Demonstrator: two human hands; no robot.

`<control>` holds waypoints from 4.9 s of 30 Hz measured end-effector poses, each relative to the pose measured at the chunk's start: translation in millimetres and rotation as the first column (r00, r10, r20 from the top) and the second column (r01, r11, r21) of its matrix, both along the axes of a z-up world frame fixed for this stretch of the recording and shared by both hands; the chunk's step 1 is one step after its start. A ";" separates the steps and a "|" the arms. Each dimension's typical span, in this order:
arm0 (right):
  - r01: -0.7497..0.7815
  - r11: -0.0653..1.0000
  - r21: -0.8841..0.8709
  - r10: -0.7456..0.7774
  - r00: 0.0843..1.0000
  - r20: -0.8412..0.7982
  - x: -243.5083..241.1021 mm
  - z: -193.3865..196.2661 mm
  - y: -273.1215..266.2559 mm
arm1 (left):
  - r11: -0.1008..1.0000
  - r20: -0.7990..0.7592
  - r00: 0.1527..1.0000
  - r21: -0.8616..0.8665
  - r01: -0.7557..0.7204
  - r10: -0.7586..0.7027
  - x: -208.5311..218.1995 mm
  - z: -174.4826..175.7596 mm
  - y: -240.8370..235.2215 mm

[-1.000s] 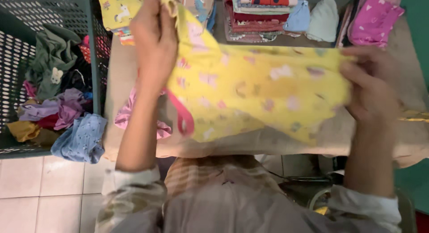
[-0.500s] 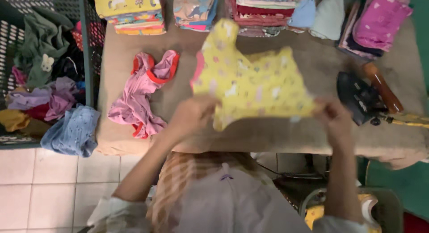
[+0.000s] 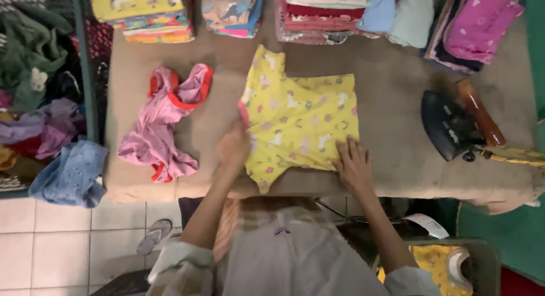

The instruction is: The person irons and folds small garments on a cloth-covered table, moving items from a laundry basket into organized stacks.

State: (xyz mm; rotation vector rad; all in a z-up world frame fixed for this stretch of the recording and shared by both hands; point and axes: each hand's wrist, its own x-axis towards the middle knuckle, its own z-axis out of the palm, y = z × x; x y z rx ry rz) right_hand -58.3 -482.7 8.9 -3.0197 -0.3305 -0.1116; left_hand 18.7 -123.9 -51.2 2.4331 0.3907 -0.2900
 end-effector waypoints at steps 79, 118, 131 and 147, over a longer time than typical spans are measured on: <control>0.258 0.962 -0.091 -0.273 0.922 -0.274 143.5 57.7 -157.6 | 0.793 -0.111 0.949 -0.525 -0.308 0.296 -127.8 16.9 -22.1; 0.465 0.856 -0.226 -0.451 0.885 0.112 99.6 37.5 -229.4 | 0.917 0.306 0.928 -0.390 -0.083 0.214 -21.2 33.3 10.1; -0.315 0.948 -0.044 0.314 0.949 -0.017 22.2 -5.7 -82.1 | 0.756 0.549 0.571 0.189 0.627 -0.611 -65.7 66.8 25.9; 0.352 0.747 0.563 -0.375 0.923 -0.079 111.2 -26.7 -24.7 | 0.976 0.344 0.922 0.182 0.122 -0.180 24.6 41.8 -30.1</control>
